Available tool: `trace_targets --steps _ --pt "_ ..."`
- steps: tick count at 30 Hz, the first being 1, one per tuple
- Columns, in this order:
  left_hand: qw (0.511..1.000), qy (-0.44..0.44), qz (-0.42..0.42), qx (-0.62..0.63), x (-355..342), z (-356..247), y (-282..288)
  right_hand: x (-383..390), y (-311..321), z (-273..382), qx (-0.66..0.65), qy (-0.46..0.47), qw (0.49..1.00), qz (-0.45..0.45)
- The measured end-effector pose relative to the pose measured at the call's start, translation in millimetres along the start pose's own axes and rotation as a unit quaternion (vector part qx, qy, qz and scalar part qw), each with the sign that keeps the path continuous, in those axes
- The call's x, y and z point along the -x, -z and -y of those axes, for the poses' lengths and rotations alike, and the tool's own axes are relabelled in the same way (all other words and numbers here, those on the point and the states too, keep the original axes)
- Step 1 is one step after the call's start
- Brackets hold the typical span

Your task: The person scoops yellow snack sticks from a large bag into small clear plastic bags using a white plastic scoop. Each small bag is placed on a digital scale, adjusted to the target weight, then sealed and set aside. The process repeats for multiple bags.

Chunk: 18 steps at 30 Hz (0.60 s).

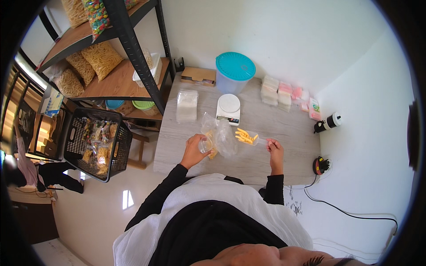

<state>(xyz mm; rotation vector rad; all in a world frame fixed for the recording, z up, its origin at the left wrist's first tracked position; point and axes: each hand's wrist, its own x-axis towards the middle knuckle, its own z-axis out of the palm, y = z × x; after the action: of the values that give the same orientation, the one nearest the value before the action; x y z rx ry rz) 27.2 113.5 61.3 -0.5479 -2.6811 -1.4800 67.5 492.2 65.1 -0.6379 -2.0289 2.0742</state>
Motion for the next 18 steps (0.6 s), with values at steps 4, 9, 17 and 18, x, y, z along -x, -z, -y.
trace_targets --steps 4,9,17,18 --pt "0.996 -0.008 -0.024 -0.081 -2.9 -12.7 1.9 9.6 -20.2 44.4 0.023 0.029 0.998 0.052" --pt "0.988 -0.022 -0.034 -0.147 -7.2 -27.8 1.0 19.6 -58.9 78.3 0.099 0.048 0.987 0.116" --pt "0.994 -0.012 0.006 -0.112 -1.5 -38.6 -3.3 71.6 -139.0 119.8 0.305 0.256 0.911 0.110" --pt "0.996 -0.004 0.005 -0.093 0.2 -37.9 -5.0 79.9 -145.5 125.0 0.327 0.311 0.881 0.142"
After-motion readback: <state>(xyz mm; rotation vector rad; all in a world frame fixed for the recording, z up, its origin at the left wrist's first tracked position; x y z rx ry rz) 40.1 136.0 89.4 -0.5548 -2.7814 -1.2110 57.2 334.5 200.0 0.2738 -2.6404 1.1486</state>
